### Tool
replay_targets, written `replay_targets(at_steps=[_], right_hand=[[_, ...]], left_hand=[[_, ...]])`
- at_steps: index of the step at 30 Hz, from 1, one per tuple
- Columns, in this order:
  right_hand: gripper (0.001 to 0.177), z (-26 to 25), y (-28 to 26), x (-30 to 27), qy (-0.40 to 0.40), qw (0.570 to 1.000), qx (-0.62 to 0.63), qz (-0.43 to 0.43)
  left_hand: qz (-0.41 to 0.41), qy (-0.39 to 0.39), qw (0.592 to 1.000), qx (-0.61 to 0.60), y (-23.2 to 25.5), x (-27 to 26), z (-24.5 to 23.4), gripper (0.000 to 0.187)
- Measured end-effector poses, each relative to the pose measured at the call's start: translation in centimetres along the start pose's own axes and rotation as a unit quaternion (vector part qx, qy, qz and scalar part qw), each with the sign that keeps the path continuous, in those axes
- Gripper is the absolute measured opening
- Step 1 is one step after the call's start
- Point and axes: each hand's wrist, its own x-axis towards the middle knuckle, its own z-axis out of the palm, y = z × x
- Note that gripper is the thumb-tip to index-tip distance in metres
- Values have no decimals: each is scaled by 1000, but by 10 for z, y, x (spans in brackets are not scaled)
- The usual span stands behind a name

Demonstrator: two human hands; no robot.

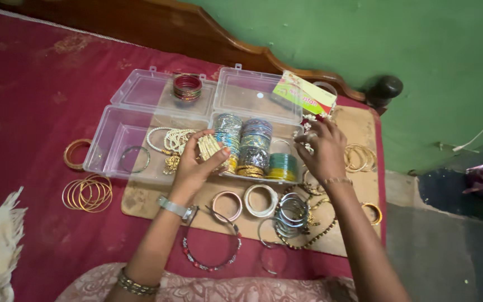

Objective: The person sits on a bed and sorts loose bangles and bracelets from the bedspread into stacks inside a clear plastic organizer box, grouping them by color and type and adding stacks one at a time.

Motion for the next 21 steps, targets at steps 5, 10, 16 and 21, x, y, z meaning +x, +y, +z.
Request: replay_targets(at_steps=[5, 10, 16, 21], right_hand=[[16, 37, 3, 45, -120, 983, -138, -26], [20, 60, 16, 62, -172, 955, -236, -45], [26, 70, 23, 71, -226, 944, -242, -4], [31, 81, 26, 68, -192, 942, -274, -15]], left_hand=[[37, -42, 998, 13, -9, 13, 9, 63], [63, -82, 994, 16, -15, 24, 18, 63], [66, -100, 993, 18, -20, 28, 25, 65], [64, -106, 992, 23, -18, 23, 28, 64]])
